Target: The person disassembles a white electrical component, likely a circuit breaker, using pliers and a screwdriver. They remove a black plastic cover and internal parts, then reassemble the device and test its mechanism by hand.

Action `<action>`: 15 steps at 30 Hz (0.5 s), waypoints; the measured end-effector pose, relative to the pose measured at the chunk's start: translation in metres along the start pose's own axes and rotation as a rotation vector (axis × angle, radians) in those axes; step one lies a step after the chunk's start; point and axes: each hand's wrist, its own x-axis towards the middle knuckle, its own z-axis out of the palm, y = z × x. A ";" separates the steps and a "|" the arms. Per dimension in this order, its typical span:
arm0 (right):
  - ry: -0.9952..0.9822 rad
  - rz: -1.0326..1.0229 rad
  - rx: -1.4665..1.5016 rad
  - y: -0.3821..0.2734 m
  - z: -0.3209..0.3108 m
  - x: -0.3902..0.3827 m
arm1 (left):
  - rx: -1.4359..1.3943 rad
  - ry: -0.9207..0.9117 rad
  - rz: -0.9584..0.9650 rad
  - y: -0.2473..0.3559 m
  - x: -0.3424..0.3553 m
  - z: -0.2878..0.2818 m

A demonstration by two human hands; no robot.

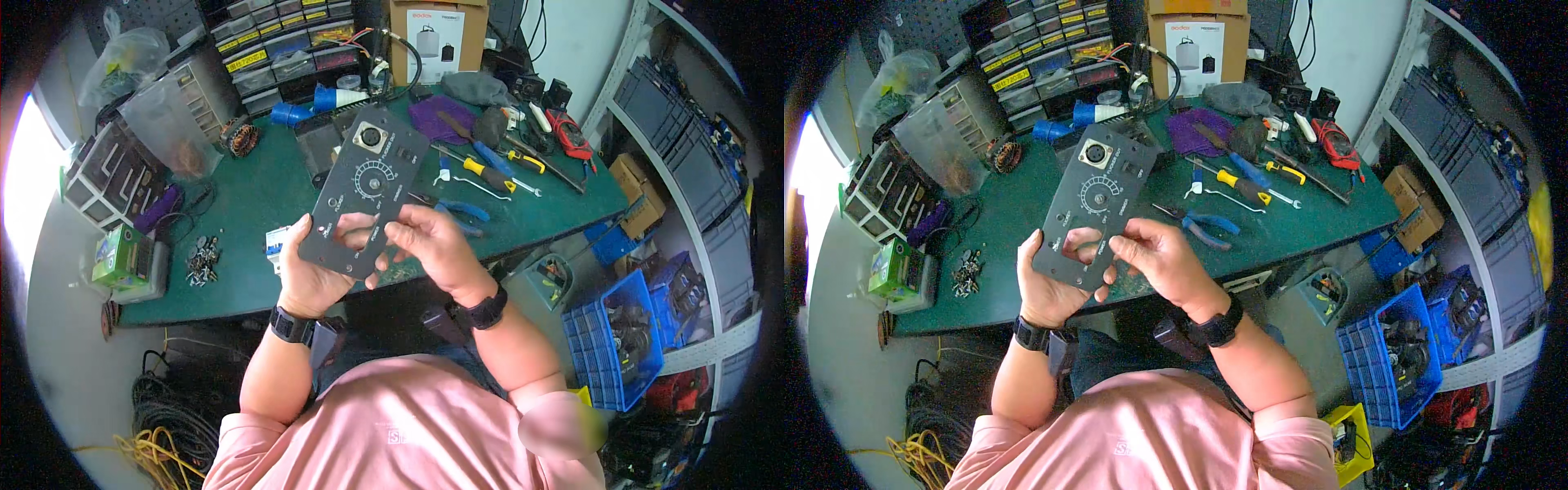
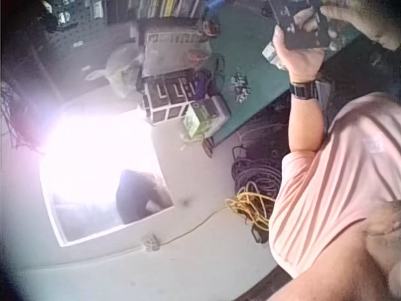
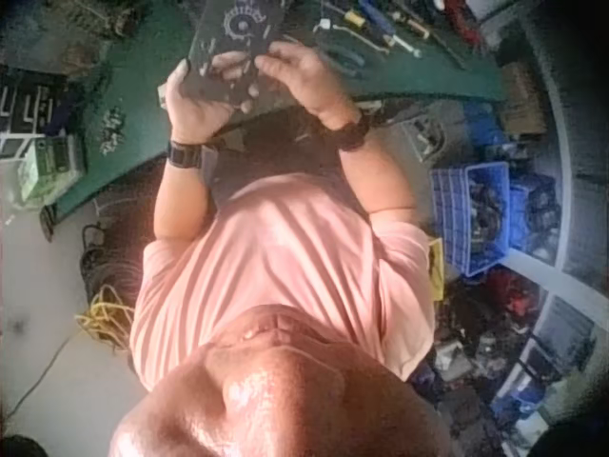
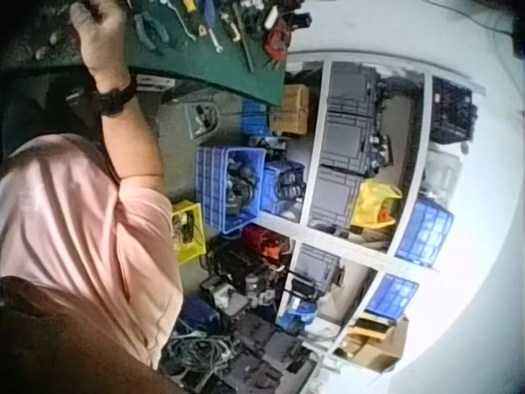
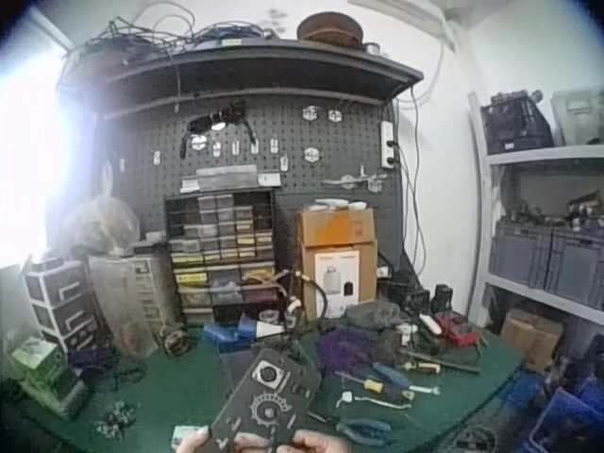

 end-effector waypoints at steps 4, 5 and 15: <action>-0.032 0.002 0.223 -0.006 0.017 -0.002 | -0.106 -0.082 -0.027 -0.007 -0.004 -0.009; -0.024 0.005 0.223 -0.008 0.016 -0.003 | -0.147 -0.096 -0.046 -0.009 -0.003 -0.011; 0.459 -0.147 0.268 -0.037 -0.082 -0.094 | 0.806 0.109 0.056 -0.001 -0.015 0.012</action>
